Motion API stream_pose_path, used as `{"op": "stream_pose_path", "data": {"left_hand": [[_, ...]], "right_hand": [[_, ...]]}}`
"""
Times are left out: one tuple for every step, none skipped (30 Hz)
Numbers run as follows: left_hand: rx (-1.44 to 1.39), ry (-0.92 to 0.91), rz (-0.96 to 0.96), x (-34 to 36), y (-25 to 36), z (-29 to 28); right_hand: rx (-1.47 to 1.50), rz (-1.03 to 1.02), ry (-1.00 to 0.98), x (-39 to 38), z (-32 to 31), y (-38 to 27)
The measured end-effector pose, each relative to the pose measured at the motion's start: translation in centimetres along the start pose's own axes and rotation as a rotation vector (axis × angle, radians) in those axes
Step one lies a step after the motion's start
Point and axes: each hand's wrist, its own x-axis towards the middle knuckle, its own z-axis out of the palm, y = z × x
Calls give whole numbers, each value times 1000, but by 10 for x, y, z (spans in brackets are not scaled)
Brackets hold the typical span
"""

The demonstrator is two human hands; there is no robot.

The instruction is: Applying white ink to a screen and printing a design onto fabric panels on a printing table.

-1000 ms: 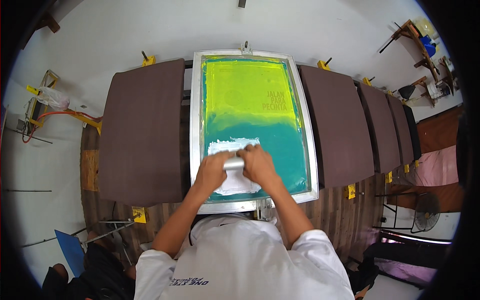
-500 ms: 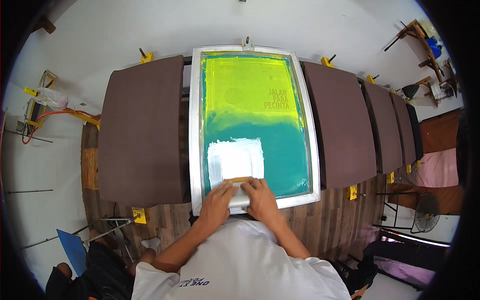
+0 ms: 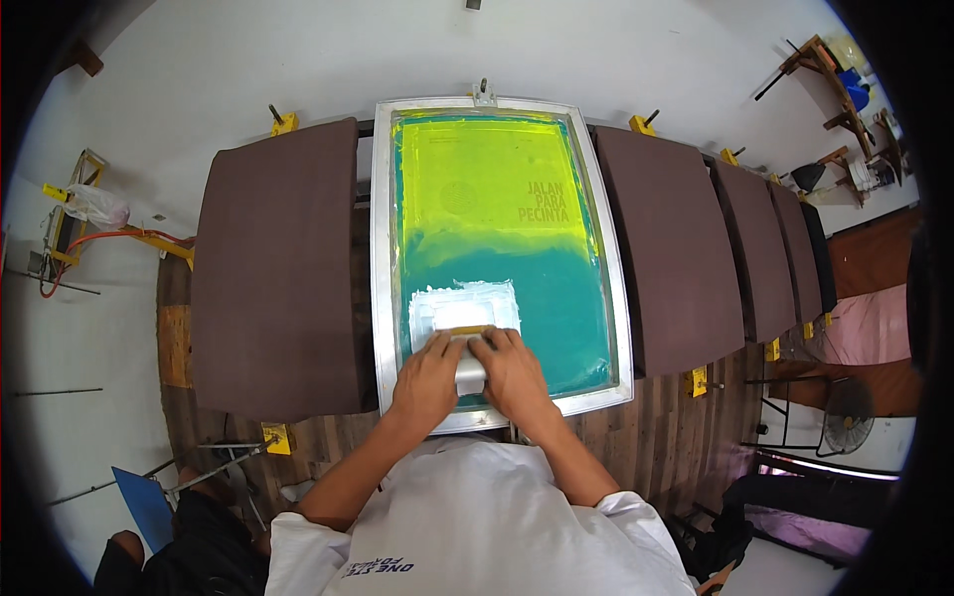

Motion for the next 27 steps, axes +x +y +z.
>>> {"op": "stream_pose_path", "data": {"left_hand": [[23, 53, 14, 6, -5, 4], [46, 105, 27, 10, -9, 8], [55, 108, 34, 11, -11, 9], [57, 104, 36, 13, -14, 12], [71, 133, 51, 14, -19, 17], [84, 161, 66, 14, -23, 23], [86, 157, 67, 12, -27, 30], [91, 142, 56, 8, -30, 39], [97, 129, 43, 7, -27, 37], [59, 100, 42, 3, -25, 34], [64, 98, 42, 2, -22, 30], [12, 68, 24, 3, -16, 21], [-40, 38, 6, 4, -12, 17], [-36, 36, 8, 4, -14, 20], [0, 129, 54, 4, -17, 25], [36, 223, 99, 4, -18, 29], [39, 225, 102, 2, -20, 32], [7, 192, 81, 1, -19, 33], [-26, 158, 60, 1, -19, 33], [-63, 114, 49, 1, -19, 31], [-62, 113, 52, 1, -16, 28], [-71, 125, 40, 1, -12, 26], [-79, 138, 28, 2, -11, 25], [-77, 139, 31, 2, -14, 27], [-62, 161, 48, 1, -18, 32], [-48, 182, 64, 0, -22, 36], [-47, 182, 63, -2, -20, 33]], "right_hand": [[0, 0, 2, 6, 1, 2], [-13, 6, 1, 10, 2, 3], [-25, 14, 0, 13, 4, 4], [-23, 18, 2, 14, 9, 5], [-39, 11, 34, 15, 15, 8], [-55, 6, 65, 15, 21, 10], [-51, 10, 67, 10, 28, 12], [-63, -9, 109, 2, 37, 13], [-75, -29, 152, 2, 37, 11], [-71, -27, 154, 2, 33, 11], [-22, 6, 37, 1, 27, 12], [27, 40, -80, 1, 18, 10], [25, 36, -77, 2, 16, 10], [28, 37, -74, 1, 20, 9], [-30, 27, 11, 1, 25, 10], [-89, 17, 97, 0, 30, 10], [-89, 16, 101, -3, 32, 11], [-45, 34, 56, -4, 31, 10], [-1, 51, 11, -4, 28, 9], [61, 69, -92, -3, 20, 11], [61, 72, -89, -1, 18, 12], [49, 41, -52, 0, 17, 12], [36, 10, -16, 0, 16, 12], [36, 10, -12, -1, 21, 12], [7, 2, 59, -4, 31, 12], [-21, -5, 130, -5, 37, 13], [-20, -7, 129, -5, 32, 12]]}}
